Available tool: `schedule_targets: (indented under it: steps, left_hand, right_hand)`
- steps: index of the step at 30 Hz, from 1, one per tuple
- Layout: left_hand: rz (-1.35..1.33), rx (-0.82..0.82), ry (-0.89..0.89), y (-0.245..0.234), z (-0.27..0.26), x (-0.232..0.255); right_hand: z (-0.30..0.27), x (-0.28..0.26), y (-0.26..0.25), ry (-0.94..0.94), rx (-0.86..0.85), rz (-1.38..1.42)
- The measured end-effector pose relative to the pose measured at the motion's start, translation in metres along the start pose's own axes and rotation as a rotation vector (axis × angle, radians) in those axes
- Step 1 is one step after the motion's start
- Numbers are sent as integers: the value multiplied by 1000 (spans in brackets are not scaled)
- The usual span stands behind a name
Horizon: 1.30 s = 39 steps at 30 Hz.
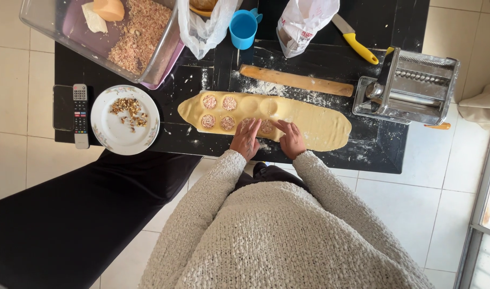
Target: Filling and shaping handmade ravioli on a floured surface.
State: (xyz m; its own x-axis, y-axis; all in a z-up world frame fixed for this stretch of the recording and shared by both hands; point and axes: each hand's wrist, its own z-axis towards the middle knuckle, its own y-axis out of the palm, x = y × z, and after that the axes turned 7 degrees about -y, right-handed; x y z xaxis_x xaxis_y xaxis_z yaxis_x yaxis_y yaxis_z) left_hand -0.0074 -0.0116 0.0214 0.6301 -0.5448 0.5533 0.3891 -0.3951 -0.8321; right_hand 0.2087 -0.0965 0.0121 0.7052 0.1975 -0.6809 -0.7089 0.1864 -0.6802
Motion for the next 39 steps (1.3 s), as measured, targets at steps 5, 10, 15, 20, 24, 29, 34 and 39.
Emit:
schedule_targets:
  steps: [5, 10, 15, 20, 24, 29, 34, 39]
  left_hand:
    - [-37, 35, -24, 5, 1, -1]
    - [-100, 200, 74, 10, 14, -1]
    - [-40, 234, 113, 20, 27, -5]
    - [-110, 337, 97, -12, 42, 22]
    - [-160, 323, 58, -13, 48, 27]
    - [-105, 329, 30, -5, 51, 30]
    - [-101, 305, -7, -4, 49, 36]
    - [-128, 277, -18, -7, 44, 38]
  right_hand:
    - [11, -20, -8, 59, 65, -2]
    - [8, -3, 10, 73, 193, -56]
    - [30, -20, -3, 96, 168, -36]
    - [39, -11, -2, -25, 188, -67]
    - [44, -18, -11, 43, 178, -51]
    - [39, -22, -20, 44, 175, -28]
    - [29, -20, -19, 85, 137, -46]
    - [29, -26, -22, 120, 177, 61]
